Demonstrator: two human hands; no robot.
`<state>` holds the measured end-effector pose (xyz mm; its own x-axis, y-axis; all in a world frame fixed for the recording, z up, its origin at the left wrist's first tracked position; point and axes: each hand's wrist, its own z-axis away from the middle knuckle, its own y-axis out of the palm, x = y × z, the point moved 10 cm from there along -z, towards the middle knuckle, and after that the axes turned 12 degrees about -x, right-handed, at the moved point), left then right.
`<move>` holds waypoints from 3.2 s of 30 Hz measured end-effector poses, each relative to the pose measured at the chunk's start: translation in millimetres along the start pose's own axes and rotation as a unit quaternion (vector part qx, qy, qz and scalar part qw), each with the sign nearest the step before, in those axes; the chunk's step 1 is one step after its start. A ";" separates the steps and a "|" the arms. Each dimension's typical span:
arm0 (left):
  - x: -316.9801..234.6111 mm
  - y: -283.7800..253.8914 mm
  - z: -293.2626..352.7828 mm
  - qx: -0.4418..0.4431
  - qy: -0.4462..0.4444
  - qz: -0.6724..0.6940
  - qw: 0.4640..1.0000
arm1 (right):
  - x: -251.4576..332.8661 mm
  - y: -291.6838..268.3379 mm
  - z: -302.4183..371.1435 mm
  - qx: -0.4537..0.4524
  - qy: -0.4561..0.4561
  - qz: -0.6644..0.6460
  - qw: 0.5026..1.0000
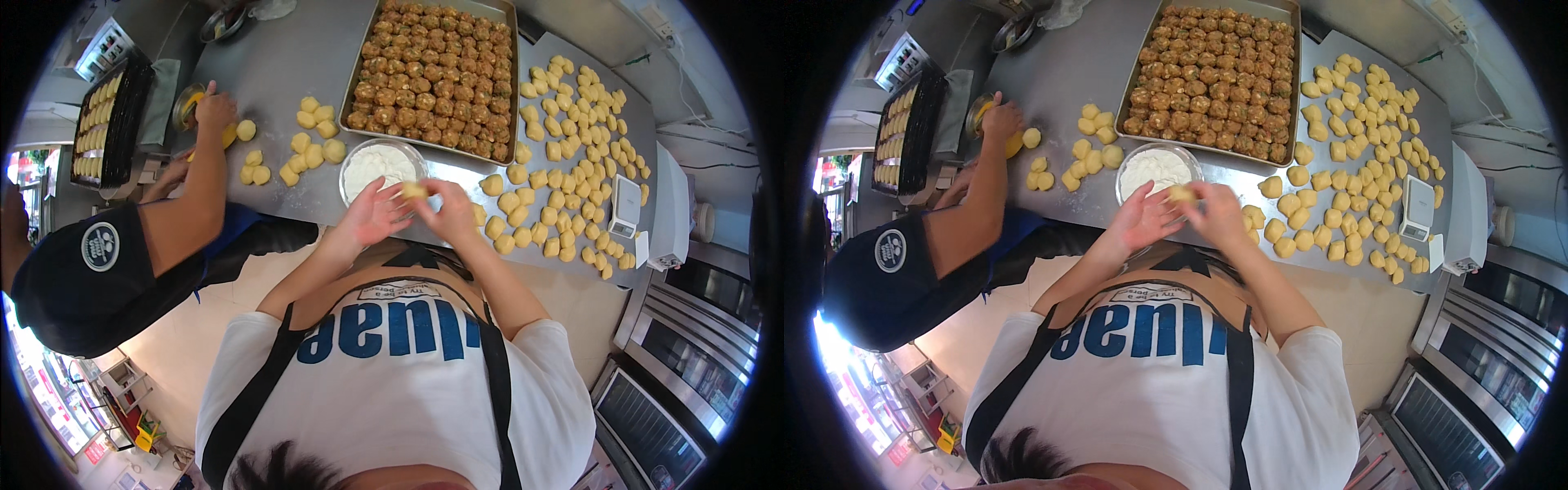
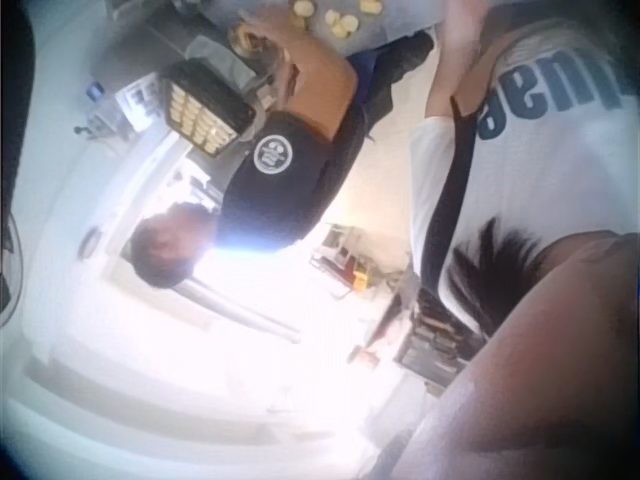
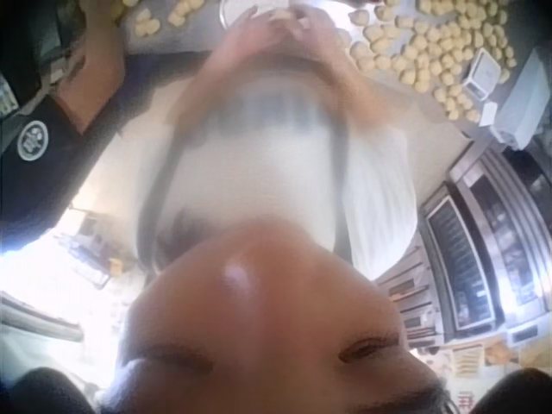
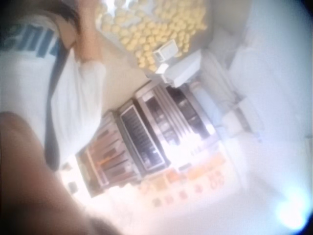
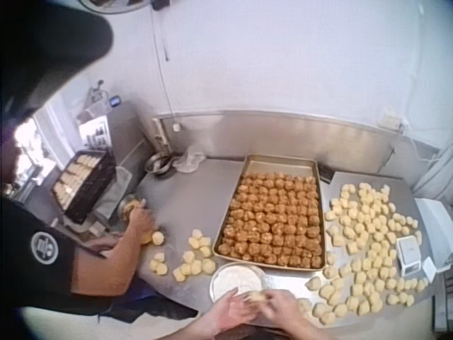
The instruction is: The person picks up a dough ball, flattens it into a disc by hand, places a round filling from a tray onto the dough, and rolls the dough around it into a ball.
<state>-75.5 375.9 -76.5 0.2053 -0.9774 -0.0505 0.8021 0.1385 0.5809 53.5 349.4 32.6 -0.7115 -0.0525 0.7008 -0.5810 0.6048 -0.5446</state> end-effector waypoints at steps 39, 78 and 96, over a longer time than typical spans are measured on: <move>-52.3 0.5 67.9 -0.021 0.214 0.138 0.967 | 38.1 115.9 -135.5 0.132 -0.184 0.050 0.973; -29.7 111.8 111.6 0.163 0.210 -0.079 0.961 | 89.7 -19.6 -83.7 0.004 -0.062 -0.221 0.973; -54.9 119.0 151.3 0.174 0.371 -0.069 0.909 | 99.8 -2.2 -90.3 -0.016 0.092 -0.343 0.935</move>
<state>-76.2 421.9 118.2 0.5414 -0.5860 -0.6029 0.6498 -0.1633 0.7423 19.5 414.6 145.3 -0.0940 -0.3009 0.9490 -0.8615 0.5024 0.0739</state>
